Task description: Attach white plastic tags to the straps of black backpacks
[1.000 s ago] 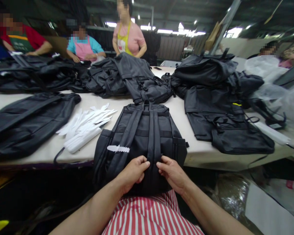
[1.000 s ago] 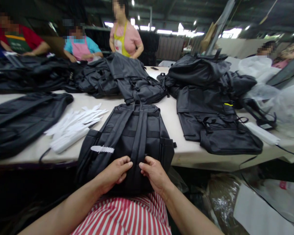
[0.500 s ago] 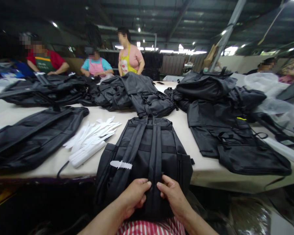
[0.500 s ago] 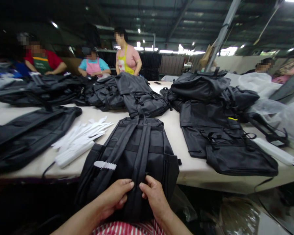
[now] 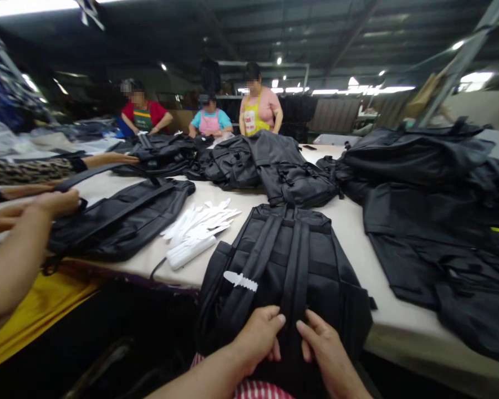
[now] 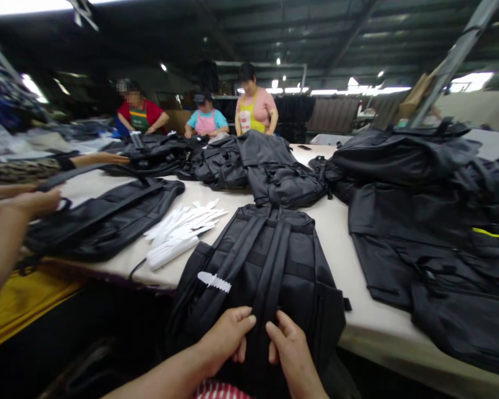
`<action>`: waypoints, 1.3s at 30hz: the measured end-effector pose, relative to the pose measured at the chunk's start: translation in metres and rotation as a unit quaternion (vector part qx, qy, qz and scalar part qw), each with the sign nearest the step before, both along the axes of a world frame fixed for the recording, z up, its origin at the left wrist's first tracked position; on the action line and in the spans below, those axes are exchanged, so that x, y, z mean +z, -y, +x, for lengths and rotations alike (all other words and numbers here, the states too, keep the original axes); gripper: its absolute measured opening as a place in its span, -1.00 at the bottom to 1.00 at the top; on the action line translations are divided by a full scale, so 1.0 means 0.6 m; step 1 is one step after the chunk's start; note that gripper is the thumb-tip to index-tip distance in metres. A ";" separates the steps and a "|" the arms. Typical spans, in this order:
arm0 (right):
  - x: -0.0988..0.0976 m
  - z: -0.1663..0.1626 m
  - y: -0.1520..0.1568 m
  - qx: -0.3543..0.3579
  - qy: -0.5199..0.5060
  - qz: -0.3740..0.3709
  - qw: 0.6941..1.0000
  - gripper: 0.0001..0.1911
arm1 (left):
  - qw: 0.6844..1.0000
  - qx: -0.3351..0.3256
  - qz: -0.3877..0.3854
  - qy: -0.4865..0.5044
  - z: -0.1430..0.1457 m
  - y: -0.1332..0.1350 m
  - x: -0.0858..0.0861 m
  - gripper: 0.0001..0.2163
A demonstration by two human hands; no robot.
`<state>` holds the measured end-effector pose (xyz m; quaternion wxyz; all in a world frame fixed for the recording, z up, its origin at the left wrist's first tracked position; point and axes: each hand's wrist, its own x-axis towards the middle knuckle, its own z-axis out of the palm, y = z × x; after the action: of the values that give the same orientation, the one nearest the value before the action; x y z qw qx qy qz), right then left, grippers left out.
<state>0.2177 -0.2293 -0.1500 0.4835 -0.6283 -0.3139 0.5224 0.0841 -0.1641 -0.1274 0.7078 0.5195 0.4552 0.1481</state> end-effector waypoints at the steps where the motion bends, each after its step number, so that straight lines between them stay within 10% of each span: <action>1: 0.004 -0.001 0.000 0.003 -0.005 0.005 1.000 -0.59 | 1.000 0.009 -0.002 0.001 0.001 0.002 -0.001 -0.70; 11: 0.012 -0.005 0.004 -0.018 -0.084 0.080 0.993 -0.82 | 0.983 0.023 -0.182 0.032 0.004 -0.003 0.026 -0.71; 19: 0.035 0.016 0.000 0.026 -0.090 0.045 0.995 -0.84 | 0.996 0.002 -0.089 0.031 0.027 0.010 0.008 -0.77; 26: 0.061 0.081 0.009 0.033 0.100 -0.009 0.994 -0.68 | 0.997 0.025 -0.074 0.008 0.026 0.008 0.014 -0.69; 39: 0.062 0.065 -0.040 0.082 0.434 0.065 0.895 -0.79 | 0.999 0.003 -0.037 0.027 0.024 0.017 0.016 -0.77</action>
<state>0.2569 -0.2053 -0.1127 0.2946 -0.7313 -0.5766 0.2143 0.0987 -0.1745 -0.1180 0.7384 0.4875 0.4422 0.1471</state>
